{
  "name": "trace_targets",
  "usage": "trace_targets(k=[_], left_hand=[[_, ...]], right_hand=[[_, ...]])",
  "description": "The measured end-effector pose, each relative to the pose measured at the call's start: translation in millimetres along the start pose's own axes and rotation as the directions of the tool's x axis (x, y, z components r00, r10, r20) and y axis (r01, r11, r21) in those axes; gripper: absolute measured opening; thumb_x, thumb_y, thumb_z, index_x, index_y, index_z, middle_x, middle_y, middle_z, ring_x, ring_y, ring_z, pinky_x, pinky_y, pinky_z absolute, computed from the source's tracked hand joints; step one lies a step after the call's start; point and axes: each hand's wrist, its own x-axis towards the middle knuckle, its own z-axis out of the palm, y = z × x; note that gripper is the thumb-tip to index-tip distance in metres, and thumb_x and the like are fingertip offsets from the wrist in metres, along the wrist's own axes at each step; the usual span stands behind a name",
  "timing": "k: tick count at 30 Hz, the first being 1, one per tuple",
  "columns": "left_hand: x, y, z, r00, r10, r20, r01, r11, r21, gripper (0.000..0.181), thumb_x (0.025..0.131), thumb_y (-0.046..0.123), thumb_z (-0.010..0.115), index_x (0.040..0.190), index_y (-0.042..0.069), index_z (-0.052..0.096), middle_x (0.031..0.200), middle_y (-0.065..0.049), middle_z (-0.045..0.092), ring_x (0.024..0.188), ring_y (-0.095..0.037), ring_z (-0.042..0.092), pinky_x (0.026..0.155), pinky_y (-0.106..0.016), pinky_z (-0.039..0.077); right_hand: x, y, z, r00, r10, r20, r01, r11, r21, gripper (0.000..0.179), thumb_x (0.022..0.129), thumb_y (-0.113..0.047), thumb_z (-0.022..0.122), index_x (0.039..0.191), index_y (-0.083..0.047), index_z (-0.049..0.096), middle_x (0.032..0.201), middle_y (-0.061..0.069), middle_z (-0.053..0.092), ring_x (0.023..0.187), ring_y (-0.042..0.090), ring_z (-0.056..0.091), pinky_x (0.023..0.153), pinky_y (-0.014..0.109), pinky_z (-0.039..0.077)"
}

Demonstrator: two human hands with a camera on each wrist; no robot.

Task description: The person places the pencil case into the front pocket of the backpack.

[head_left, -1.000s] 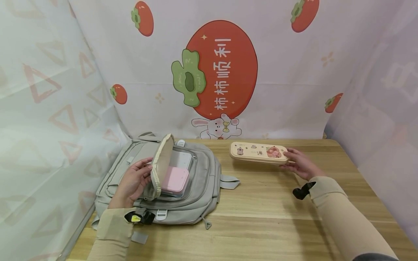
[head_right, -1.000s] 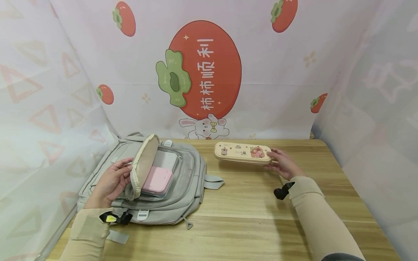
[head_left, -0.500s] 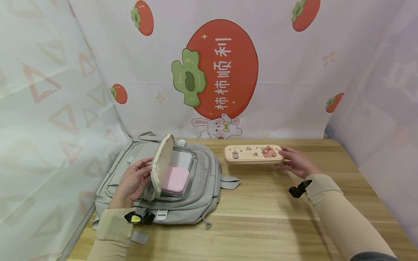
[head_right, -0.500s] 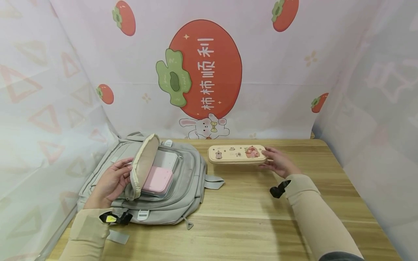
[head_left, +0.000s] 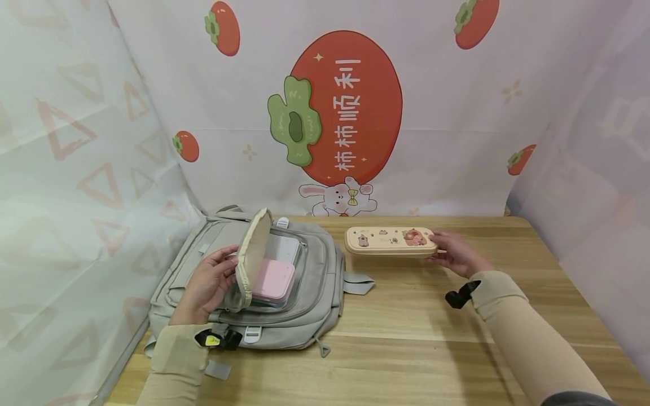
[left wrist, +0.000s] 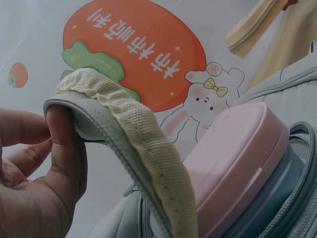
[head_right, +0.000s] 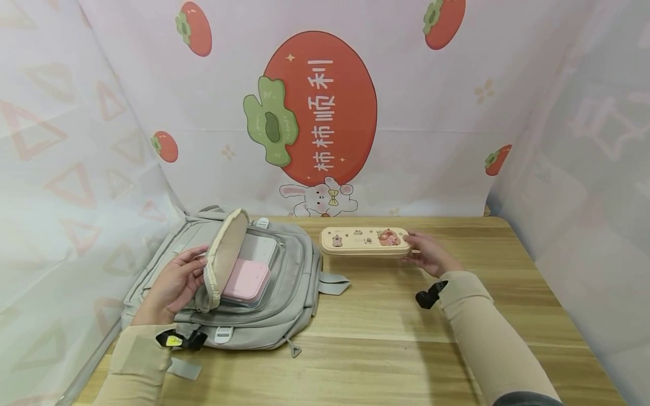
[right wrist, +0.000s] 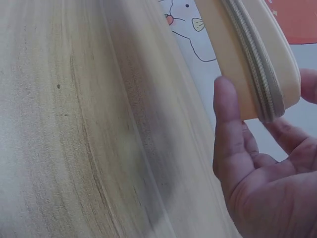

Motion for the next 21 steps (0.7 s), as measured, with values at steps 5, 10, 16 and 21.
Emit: trace_targets(k=[5,10,16,21], left_hand=[[-1.2,0.2,0.6,1.0,-0.001,0.0,0.001,1.0,-0.004,0.031,0.108,0.0,0.049,0.112,0.024,0.068,0.099,0.004,0.064,0.084,-0.007,0.064,0.068,-0.02,0.052],[-2.1,-0.3,0.3,1.0,0.007,0.002,-0.007,1.0,0.0,0.029,0.108,0.0,0.05,0.112,0.023,0.068,0.1,0.004,0.064,0.084,-0.006,0.064,0.068,-0.02,0.052],[-2.1,1.0,0.8,1.0,0.02,0.011,-0.02,1.0,0.005,0.028,0.107,0.001,0.051,0.114,0.022,0.067,0.1,0.004,0.064,0.085,-0.007,0.065,0.069,-0.02,0.053],[-1.5,2.1,0.6,1.0,0.012,0.012,-0.012,1.0,0.004,0.028,0.107,0.0,0.05,0.115,0.022,0.067,0.1,0.004,0.064,0.085,-0.007,0.064,0.069,-0.02,0.053]], right_hand=[[-0.7,0.4,0.1,0.999,0.038,-0.02,-0.038,0.999,-0.012,0.069,0.113,-0.024,0.041,0.164,0.002,0.002,0.11,0.002,0.06,0.09,0.013,0.065,0.092,0.034,0.055],[-1.3,1.9,1.4,0.999,0.042,0.008,-0.042,0.999,0.022,0.07,0.113,-0.02,0.043,0.164,-0.001,-0.001,0.142,0.022,0.041,0.095,0.014,0.065,0.102,0.041,0.051],[-1.5,1.5,4.4,0.999,0.033,0.037,-0.035,0.998,0.048,0.07,0.113,-0.016,0.042,0.164,-0.003,-0.005,0.162,0.034,0.008,0.097,0.016,0.064,0.104,0.043,0.049],[-0.3,-0.3,9.2,0.999,0.04,0.023,-0.042,0.997,0.064,0.074,0.112,-0.017,0.044,0.164,-0.005,-0.008,0.164,0.031,0.004,0.099,0.016,0.061,0.108,0.045,0.046]])
